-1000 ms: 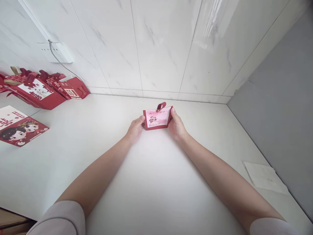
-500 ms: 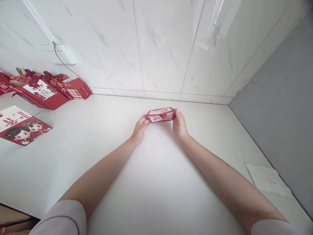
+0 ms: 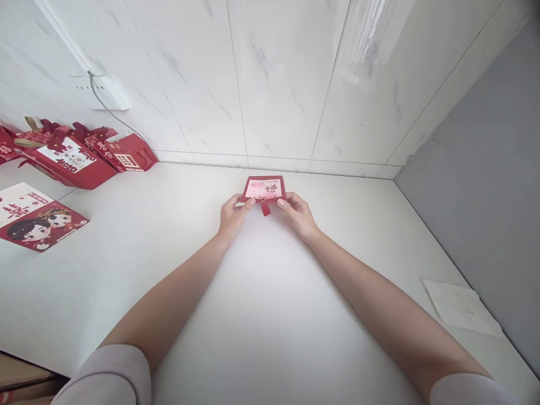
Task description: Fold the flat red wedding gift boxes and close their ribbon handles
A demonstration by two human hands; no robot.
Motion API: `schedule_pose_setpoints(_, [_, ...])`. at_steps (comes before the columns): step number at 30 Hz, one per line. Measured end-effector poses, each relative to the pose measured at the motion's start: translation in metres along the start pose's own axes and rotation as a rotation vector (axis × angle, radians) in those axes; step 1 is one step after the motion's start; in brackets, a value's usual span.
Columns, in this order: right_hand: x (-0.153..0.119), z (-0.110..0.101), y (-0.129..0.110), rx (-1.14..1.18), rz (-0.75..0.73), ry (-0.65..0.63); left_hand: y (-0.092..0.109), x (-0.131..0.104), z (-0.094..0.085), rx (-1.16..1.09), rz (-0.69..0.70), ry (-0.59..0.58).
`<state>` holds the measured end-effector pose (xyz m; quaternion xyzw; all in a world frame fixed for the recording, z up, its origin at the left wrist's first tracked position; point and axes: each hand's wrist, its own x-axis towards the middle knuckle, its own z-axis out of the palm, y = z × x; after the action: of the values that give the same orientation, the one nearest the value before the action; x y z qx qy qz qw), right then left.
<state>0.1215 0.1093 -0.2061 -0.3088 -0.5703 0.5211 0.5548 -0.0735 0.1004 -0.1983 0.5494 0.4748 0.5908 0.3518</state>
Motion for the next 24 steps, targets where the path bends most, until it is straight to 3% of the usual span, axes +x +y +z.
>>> schedule_pose_setpoints(11, [0.001,0.0,0.002,0.1,0.05,0.039,-0.004,-0.002,0.002,-0.01,0.038,0.025])
schedule_pose_setpoints(18, [0.002,0.001,0.002,0.064,0.051,0.043,0.0,-0.005,0.007,-0.118,-0.017,0.003])
schedule_pose_setpoints(24, [0.002,0.002,0.003,0.005,0.044,0.053,0.004,-0.012,0.01,0.038,0.076,0.056])
